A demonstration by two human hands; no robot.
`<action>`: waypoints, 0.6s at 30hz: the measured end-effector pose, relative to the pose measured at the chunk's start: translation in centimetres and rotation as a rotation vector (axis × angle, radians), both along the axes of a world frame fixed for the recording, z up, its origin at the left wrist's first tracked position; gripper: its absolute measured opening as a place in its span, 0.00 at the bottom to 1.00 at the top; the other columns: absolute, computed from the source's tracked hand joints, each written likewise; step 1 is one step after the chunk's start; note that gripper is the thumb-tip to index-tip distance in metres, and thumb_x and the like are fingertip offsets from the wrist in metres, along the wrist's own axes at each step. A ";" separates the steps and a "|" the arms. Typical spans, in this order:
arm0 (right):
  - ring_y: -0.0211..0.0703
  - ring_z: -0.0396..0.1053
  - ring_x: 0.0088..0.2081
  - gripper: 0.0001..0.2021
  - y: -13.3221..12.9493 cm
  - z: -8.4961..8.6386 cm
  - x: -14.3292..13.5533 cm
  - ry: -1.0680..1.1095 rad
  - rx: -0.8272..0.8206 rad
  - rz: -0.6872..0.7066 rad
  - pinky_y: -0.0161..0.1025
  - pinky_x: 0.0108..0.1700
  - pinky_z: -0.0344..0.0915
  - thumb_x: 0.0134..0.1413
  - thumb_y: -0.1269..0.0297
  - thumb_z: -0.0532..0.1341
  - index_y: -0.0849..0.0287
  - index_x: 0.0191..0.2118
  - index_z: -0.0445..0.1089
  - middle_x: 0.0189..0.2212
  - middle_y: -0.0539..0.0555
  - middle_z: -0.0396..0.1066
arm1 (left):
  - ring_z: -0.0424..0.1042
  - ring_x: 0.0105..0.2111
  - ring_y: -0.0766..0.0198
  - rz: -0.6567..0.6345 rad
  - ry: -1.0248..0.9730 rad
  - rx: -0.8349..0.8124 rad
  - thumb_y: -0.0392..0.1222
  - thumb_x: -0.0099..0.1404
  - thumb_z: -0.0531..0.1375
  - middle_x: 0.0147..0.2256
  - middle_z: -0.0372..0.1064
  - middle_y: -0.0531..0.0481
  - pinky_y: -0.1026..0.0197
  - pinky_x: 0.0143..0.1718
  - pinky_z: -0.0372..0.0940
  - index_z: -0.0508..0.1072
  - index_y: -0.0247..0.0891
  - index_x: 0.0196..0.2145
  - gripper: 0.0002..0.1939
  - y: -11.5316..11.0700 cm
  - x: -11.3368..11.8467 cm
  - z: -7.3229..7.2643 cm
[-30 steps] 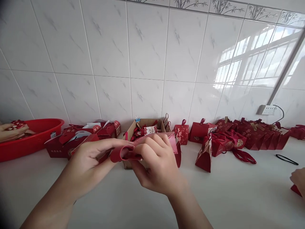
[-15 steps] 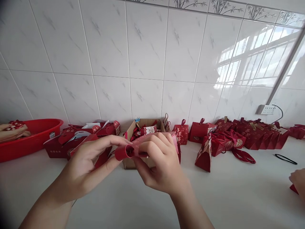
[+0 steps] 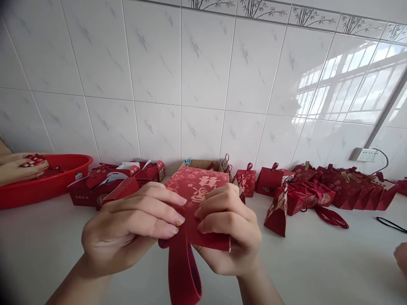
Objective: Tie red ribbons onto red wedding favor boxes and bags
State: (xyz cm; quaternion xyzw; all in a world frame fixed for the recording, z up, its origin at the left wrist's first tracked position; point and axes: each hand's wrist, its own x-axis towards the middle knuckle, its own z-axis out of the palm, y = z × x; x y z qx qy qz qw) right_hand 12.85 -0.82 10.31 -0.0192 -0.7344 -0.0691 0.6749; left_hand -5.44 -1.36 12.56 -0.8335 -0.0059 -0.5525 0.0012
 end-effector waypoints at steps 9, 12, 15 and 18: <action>0.44 0.70 0.35 0.17 -1.3 0.0 0.7 -0.212 -0.150 -0.029 0.43 0.36 0.71 0.45 0.82 0.61 0.62 0.42 0.71 0.34 0.56 0.69 | 0.75 0.37 0.62 0.191 0.112 0.084 0.22 0.61 0.57 0.33 0.78 0.50 0.56 0.42 0.67 0.77 0.38 0.35 0.14 -0.6 -0.9 0.2; 0.42 0.72 0.35 0.14 -1.7 0.4 0.4 -0.218 -0.195 -0.086 0.37 0.33 0.71 0.48 0.82 0.62 0.63 0.41 0.72 0.34 0.57 0.70 | 0.75 0.35 0.65 0.210 0.124 0.056 0.21 0.61 0.57 0.32 0.77 0.52 0.58 0.40 0.66 0.75 0.38 0.35 0.14 -0.7 -0.9 0.1; 0.41 0.72 0.34 0.09 -1.9 0.8 0.1 -0.209 -0.205 -0.114 0.35 0.31 0.71 0.52 0.79 0.61 0.65 0.39 0.73 0.32 0.57 0.70 | 0.74 0.35 0.66 0.216 0.122 0.023 0.20 0.59 0.58 0.32 0.77 0.54 0.59 0.41 0.66 0.73 0.38 0.35 0.15 -0.8 -0.8 -0.2; 0.41 0.73 0.34 0.06 -1.9 1.0 -0.1 -0.188 -0.199 -0.113 0.36 0.32 0.71 0.54 0.77 0.61 0.64 0.38 0.73 0.31 0.57 0.71 | 0.74 0.35 0.66 0.233 0.110 -0.017 0.20 0.59 0.57 0.32 0.75 0.54 0.59 0.42 0.67 0.71 0.39 0.35 0.15 -0.8 -0.7 -0.4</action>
